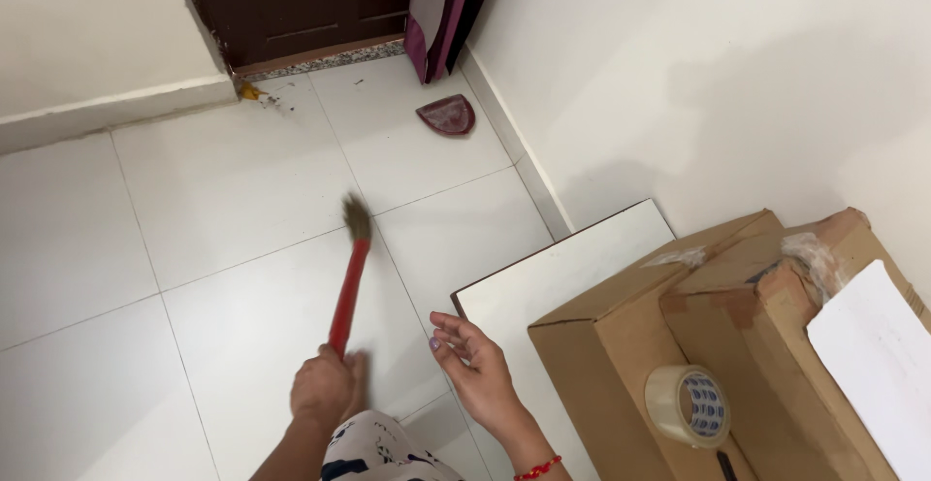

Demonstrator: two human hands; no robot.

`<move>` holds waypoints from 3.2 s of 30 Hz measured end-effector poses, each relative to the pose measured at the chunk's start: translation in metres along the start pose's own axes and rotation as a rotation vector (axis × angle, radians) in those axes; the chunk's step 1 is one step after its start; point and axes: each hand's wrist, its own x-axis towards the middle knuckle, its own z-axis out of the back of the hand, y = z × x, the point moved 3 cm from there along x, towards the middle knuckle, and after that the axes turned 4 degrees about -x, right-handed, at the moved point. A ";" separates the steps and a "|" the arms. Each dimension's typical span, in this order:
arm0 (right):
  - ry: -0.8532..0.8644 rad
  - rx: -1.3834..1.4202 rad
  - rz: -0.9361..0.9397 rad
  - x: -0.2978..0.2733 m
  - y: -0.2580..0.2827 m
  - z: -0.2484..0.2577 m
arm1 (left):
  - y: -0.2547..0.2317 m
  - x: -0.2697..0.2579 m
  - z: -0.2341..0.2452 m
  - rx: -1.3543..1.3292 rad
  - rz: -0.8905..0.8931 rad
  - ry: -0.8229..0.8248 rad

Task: The person sweeps a tiled floor using a broom, moving debris into a dustpan and sweeping under a small table.

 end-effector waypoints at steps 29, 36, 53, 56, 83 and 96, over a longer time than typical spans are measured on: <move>-0.147 0.182 -0.174 0.203 -0.015 0.083 | -0.143 0.174 0.028 -0.094 0.024 0.116; -0.153 0.216 -0.217 0.218 -0.040 0.095 | -0.251 0.207 -0.014 0.313 -0.601 0.245; -0.169 0.200 -0.248 0.231 -0.053 0.094 | -0.164 0.256 0.056 -0.356 0.162 -0.195; -0.112 0.217 -0.230 0.244 -0.025 0.076 | -0.155 0.237 0.066 -0.357 0.140 -0.166; 0.452 -0.112 0.136 0.213 0.110 -0.026 | 0.087 0.121 0.023 -0.304 0.520 -0.359; 0.467 -0.189 0.097 0.205 0.035 -0.002 | -0.008 0.145 -0.064 -0.429 0.282 -0.135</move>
